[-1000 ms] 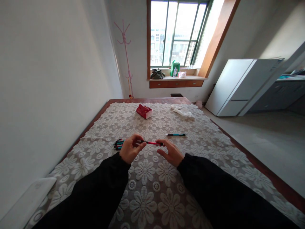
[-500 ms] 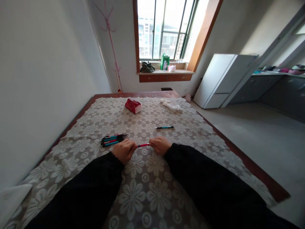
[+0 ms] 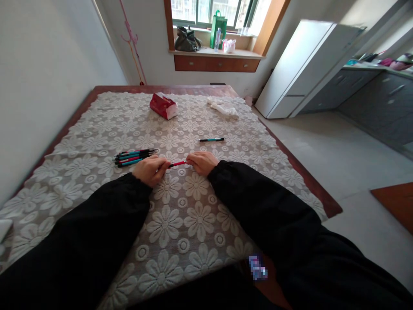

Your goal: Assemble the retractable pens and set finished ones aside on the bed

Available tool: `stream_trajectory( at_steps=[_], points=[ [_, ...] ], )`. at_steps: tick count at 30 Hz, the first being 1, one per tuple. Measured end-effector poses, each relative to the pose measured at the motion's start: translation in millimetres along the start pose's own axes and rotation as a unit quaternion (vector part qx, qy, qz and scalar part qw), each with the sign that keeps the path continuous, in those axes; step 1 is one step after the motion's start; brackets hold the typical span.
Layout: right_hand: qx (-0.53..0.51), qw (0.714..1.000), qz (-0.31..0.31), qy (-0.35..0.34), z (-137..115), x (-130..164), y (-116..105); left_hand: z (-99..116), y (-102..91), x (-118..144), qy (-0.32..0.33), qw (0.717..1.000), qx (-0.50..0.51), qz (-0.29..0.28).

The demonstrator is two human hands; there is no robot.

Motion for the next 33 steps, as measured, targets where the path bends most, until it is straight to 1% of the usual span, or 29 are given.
stream_trajectory(
  at_steps=[2,6,10,13,15,20,23,26,28,33],
  points=[
    [-0.008,1.0,0.006,-0.008,0,0,0,1,-0.3,0,0.0,1.0,0.005,0.0],
    [-0.011,1.0,0.013,-0.02,0,0,1,3,-3.1,0,0.004,0.999,0.029,0.021],
    [-0.016,0.998,0.037,-0.051,-4,1,-2,5,-1.5,1,0.006,1.0,0.008,0.001],
    [-0.017,0.997,0.061,-0.052,-4,1,-5,5,-3.3,1,0.002,1.0,0.018,0.013],
    [-0.015,0.996,0.065,-0.055,-3,2,-5,4,-3.2,1,0.001,1.0,0.023,0.016],
    [-0.016,0.994,0.072,-0.077,-7,3,-6,8,1.3,-1,0.033,0.999,0.005,-0.019],
    [-0.029,0.993,0.084,-0.073,-7,3,-9,7,0.0,-1,0.021,0.999,0.023,-0.011],
    [-0.036,0.994,0.08,-0.068,-7,4,-10,3,0.9,0,-0.007,0.999,0.037,-0.009],
    [-0.033,0.994,0.071,-0.071,-10,4,-11,3,2.4,1,-0.011,0.999,0.033,-0.015],
    [-0.009,0.994,0.062,-0.087,-19,4,-15,6,2.8,1,0.02,0.999,0.015,-0.02]
  ],
)
Point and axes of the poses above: each hand's wrist, its own x-axis away from the middle knuckle, its own y-axis out of the palm, z = x × y, the point moved 7 cm from there along -x, towards the middle knuckle, and after that the axes turned 2 degrees about z, right-handed, at the moved point
